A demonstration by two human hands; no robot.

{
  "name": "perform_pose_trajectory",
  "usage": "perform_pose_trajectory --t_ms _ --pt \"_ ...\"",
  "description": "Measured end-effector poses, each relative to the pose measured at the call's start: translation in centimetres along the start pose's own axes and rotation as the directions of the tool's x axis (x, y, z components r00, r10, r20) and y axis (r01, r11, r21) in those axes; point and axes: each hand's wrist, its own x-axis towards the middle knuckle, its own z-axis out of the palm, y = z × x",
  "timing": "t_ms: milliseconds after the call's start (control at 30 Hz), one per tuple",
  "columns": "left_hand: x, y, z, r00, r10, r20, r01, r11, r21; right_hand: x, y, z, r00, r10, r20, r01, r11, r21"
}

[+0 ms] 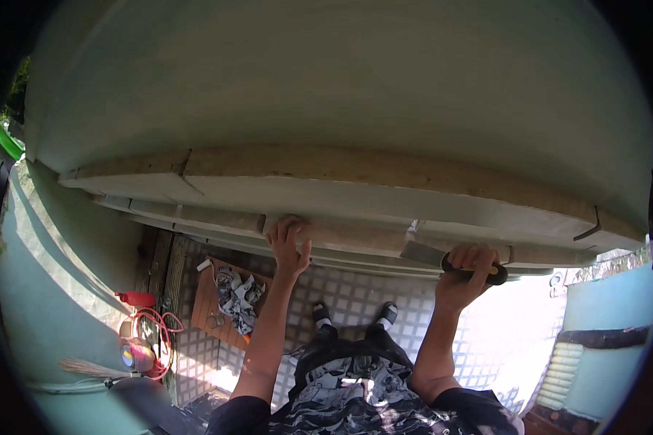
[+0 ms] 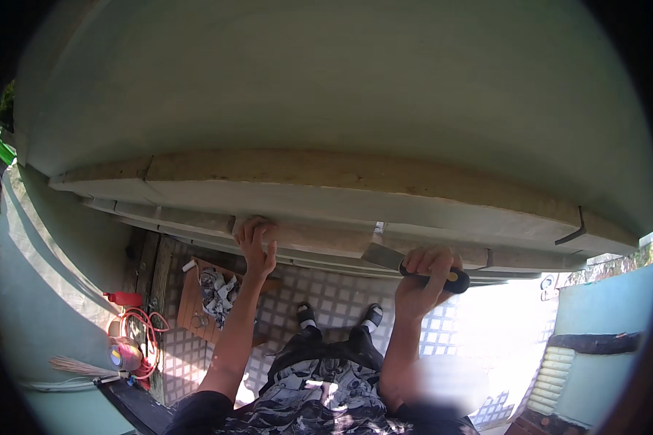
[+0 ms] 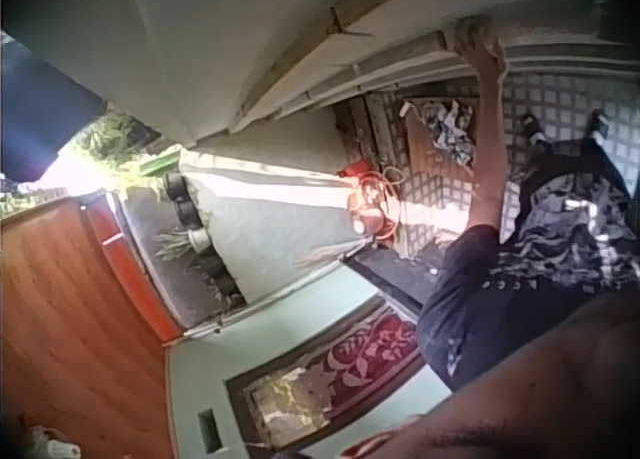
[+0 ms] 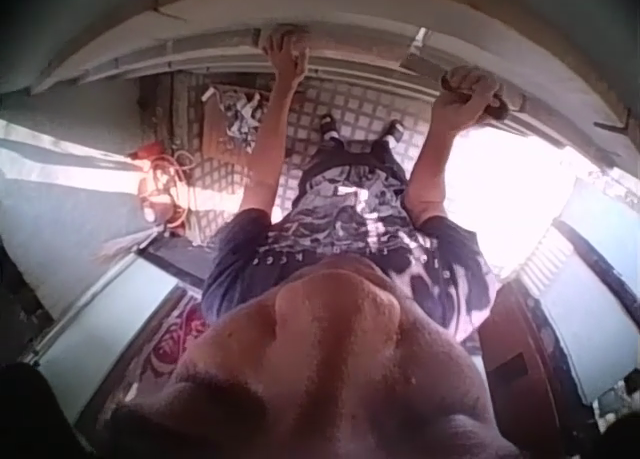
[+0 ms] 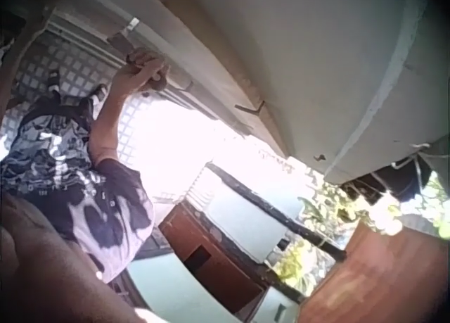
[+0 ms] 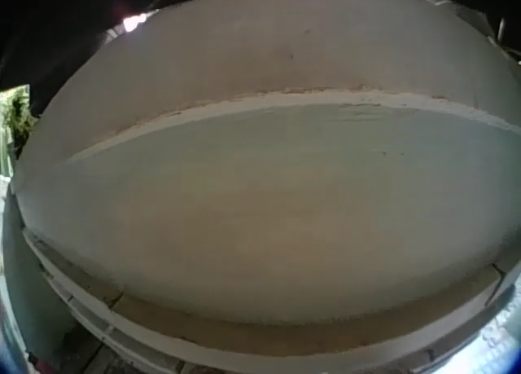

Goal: The recorder is scraping old paint or plaster from a wooden beam or surface using a putty knife/scraper.

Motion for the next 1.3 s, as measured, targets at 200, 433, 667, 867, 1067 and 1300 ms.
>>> perform_pose_trajectory --t_ms 200,433,667,867,1067,1300 --pt "0.4 0.1 0.1 0.999 0.046 -0.030 -0.046 0.999 -0.008 -1.9 6.1 -2.1 0.977 -0.039 0.211 0.011 0.991 0.133" --pt "0.1 -0.3 -0.2 0.999 0.035 0.000 -0.035 0.999 -0.007 -3.9 4.1 -0.2 0.982 -0.132 -0.136 0.147 0.983 0.108" --pt "-0.5 -1.4 0.4 0.997 0.074 -0.011 -0.074 0.997 0.016 -4.7 4.5 0.9 0.920 -0.112 -0.376 0.143 0.988 0.056" --pt "-0.5 -0.7 1.0 0.998 0.069 -0.014 -0.069 0.998 0.002 -6.4 9.0 1.4 0.900 -0.229 -0.370 0.186 0.971 -0.147" --pt "-0.8 -0.6 0.9 0.996 0.087 -0.009 -0.087 0.996 0.011 -7.5 10.6 2.3 0.892 -0.274 -0.360 0.243 0.961 -0.130" --pt "-0.6 -1.1 0.6 0.990 0.144 0.005 -0.144 0.990 -0.002 -8.0 9.9 2.4 0.879 -0.357 -0.315 0.350 0.933 -0.080"
